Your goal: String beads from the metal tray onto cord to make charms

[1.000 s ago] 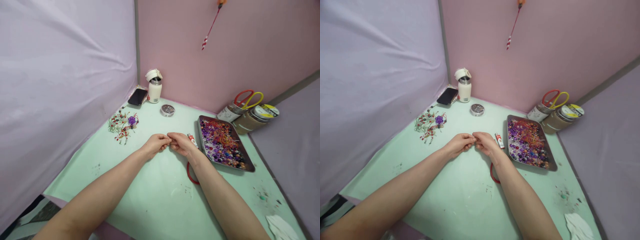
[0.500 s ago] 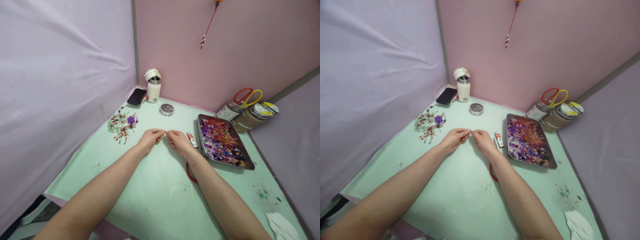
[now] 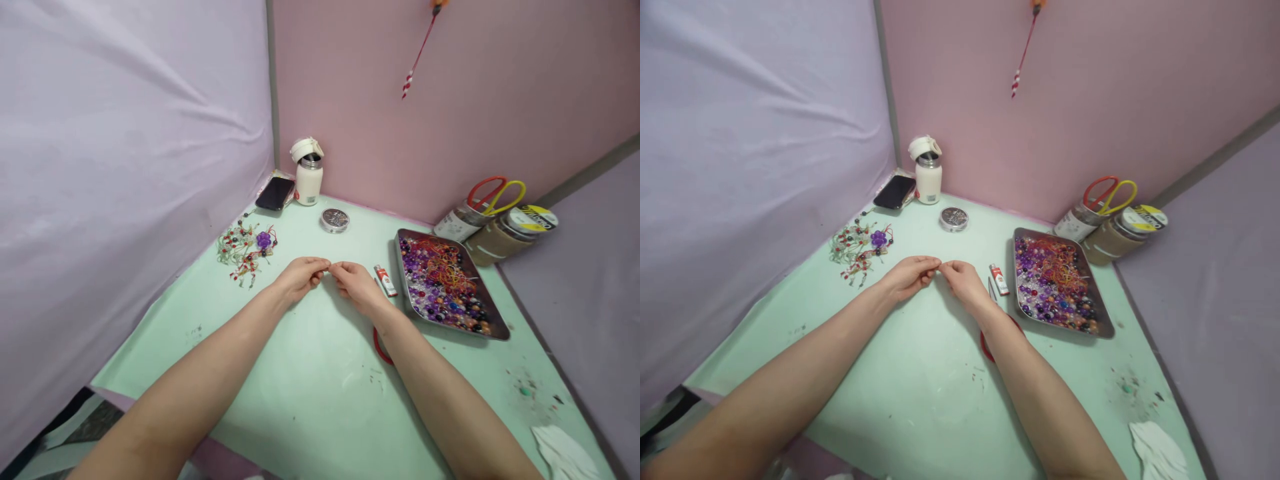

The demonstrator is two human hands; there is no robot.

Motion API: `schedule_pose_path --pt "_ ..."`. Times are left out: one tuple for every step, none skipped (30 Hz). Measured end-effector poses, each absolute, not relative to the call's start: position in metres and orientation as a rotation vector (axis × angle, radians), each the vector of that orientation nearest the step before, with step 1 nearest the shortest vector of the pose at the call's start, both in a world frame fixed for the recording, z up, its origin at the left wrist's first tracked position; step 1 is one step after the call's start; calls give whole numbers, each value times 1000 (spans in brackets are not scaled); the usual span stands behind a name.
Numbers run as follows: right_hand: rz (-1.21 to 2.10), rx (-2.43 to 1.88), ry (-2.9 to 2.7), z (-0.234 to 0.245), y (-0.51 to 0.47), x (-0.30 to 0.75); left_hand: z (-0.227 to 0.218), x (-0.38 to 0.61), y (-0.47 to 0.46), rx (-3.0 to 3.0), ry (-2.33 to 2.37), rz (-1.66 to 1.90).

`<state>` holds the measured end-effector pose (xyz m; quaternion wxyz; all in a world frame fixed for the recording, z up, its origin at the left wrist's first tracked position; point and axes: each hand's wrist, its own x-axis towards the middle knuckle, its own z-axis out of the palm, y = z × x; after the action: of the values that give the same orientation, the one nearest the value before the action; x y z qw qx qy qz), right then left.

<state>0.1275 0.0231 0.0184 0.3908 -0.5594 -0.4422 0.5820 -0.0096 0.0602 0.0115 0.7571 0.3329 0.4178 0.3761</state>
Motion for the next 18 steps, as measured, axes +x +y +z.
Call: schedule_pose_path --pt "1486 -1431 -1148 20 23 129 13 -11 60 720 901 812" --pt "1476 -1449 -1185 24 23 132 14 -12 60 713 893 804" --pt "1438 -1477 -1238 28 22 135 15 -13 60 708 886 795" --pt "1371 -1506 -1306 35 21 140 17 -14 60 699 880 785" --pt "1268 -1551 -1380 42 19 145 18 -15 60 686 873 775" --pt "1138 -1596 -1477 51 17 151 18 -16 60 667 866 765" --pt "1013 -1645 -1582 60 13 157 19 -17 60 644 858 755" --pt "885 -1696 -1672 69 9 162 19 -17 61 618 850 745" --pt "786 -1733 -1763 78 3 167 19 -18 61 593 840 736" --pt "692 -1758 -1838 86 -3 171 19 -18 62 571 830 730" --pt "617 -1802 -1902 92 -10 174 18 -18 63 555 821 725" --pt "575 -1868 -1966 96 -18 176 17 -18 64 542 813 721" --pt "542 -1949 -2020 98 -26 178 16 -18 64 533 810 722" --pt "506 -2028 -2070 97 -35 179 16 -18 65 529 810 725" --pt "472 -2118 -2120 95 -44 181 15 -18 65 530 814 728" --pt "455 -2201 -2169 91 -52 182 15 -18 65 532 820 732" --pt "445 -2289 -2199 85 -60 183 16 -18 64 537 825 735" --pt "431 -2374 -2205 79 -68 184 16 -18 64 542 829 736"
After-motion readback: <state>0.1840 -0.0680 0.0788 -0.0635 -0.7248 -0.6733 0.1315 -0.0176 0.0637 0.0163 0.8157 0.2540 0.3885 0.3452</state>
